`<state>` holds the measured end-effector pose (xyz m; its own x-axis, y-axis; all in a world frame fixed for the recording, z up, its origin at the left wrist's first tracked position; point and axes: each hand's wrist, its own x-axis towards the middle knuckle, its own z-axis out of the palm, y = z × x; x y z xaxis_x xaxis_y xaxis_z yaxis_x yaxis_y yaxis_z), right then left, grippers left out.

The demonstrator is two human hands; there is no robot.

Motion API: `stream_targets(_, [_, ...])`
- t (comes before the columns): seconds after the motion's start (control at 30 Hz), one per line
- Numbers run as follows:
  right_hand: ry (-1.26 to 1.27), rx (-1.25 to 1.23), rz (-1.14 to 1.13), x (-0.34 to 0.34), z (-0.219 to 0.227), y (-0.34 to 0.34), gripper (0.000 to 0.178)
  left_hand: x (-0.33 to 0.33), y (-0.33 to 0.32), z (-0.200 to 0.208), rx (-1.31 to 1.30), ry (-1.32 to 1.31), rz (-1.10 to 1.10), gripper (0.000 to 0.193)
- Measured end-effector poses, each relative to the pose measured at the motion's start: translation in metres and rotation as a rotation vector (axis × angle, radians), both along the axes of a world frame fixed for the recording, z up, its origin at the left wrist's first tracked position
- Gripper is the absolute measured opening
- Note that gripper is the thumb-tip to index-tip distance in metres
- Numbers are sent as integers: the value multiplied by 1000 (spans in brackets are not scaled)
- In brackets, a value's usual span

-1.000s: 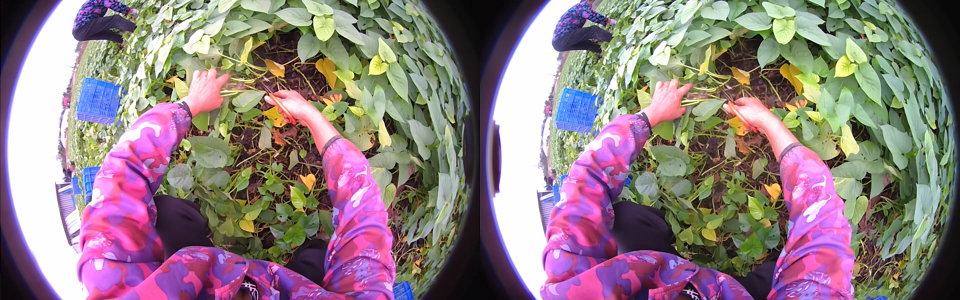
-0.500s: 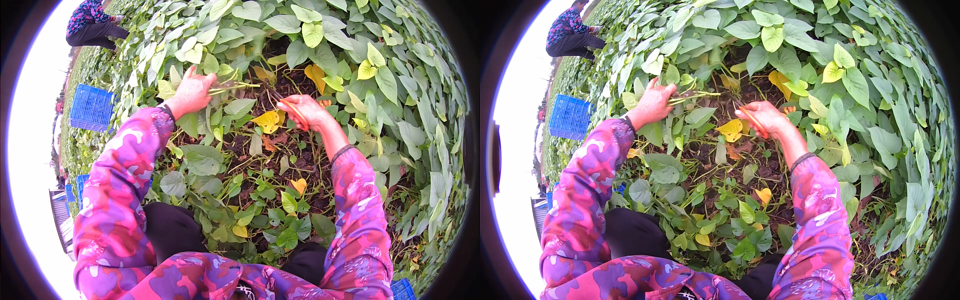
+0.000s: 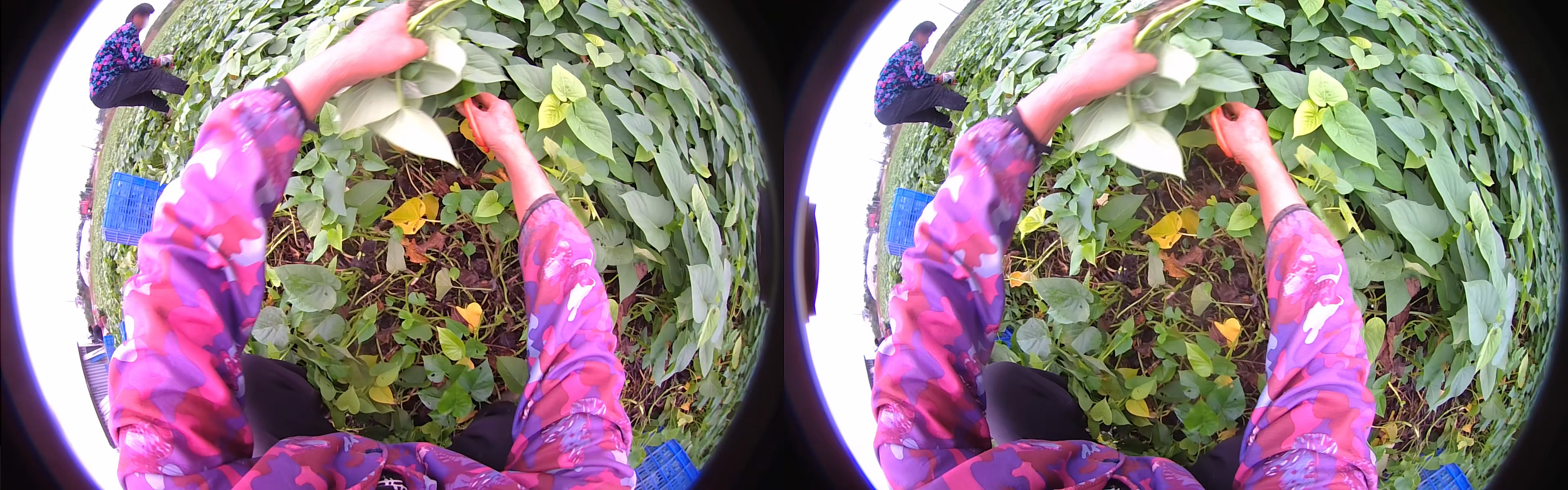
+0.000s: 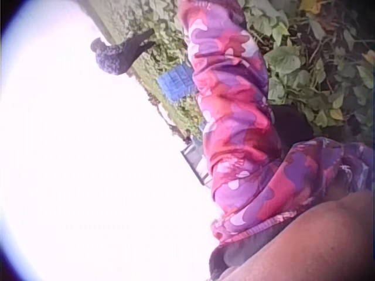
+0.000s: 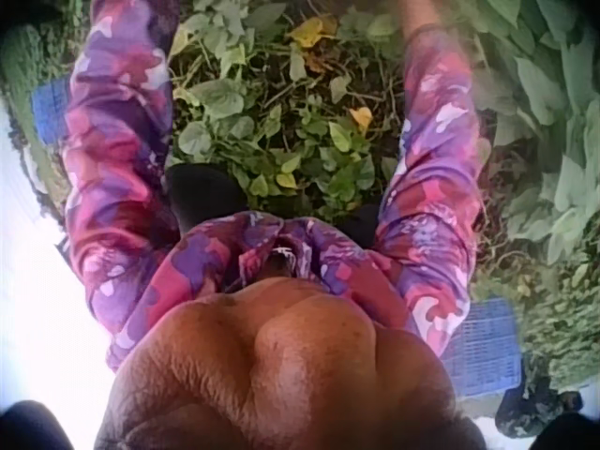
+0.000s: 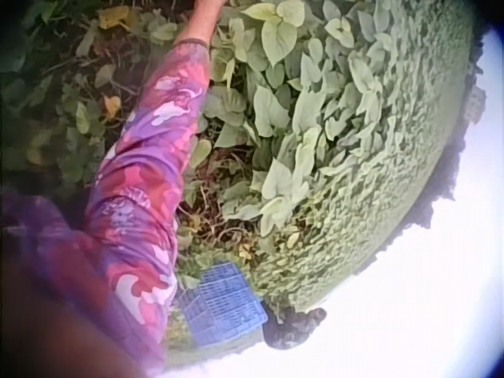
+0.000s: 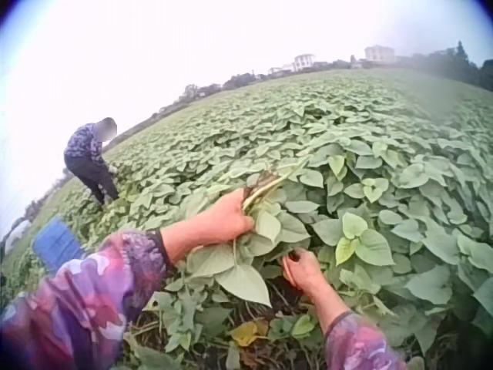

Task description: The person uses scissors to cut stems of leafy green plants and places them into a blue plastic crate. The person repeatedly gathers stems, trims them, and deposits the cuttings into the crate while working in a field.

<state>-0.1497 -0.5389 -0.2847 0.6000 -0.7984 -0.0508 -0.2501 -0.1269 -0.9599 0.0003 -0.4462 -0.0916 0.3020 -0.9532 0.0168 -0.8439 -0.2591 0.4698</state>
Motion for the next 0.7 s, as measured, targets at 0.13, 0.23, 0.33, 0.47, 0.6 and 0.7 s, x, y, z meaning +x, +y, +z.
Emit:
stream_targets(0.13, [16,-19,112,12,-4,33,36,11,-53,-65,95,26,-140,64])
stream_targets(0.23, [76,26,238,-10,-3,50,37,39,-33,-106,304,-220,-48,62])
stream_targets(0.33, [66,409,283,-46,-2,51,39,73,8,-111,447,-331,121,51])
stream_targets(0.47, [-371,975,217,-62,1,42,36,91,65,-84,251,-313,194,42])
stream_targets(0.6, [-472,1259,355,-51,4,41,50,80,113,-55,140,-328,220,41])
stream_targets(0.7, [-458,1412,490,-37,4,56,60,65,142,-49,122,-237,306,35])
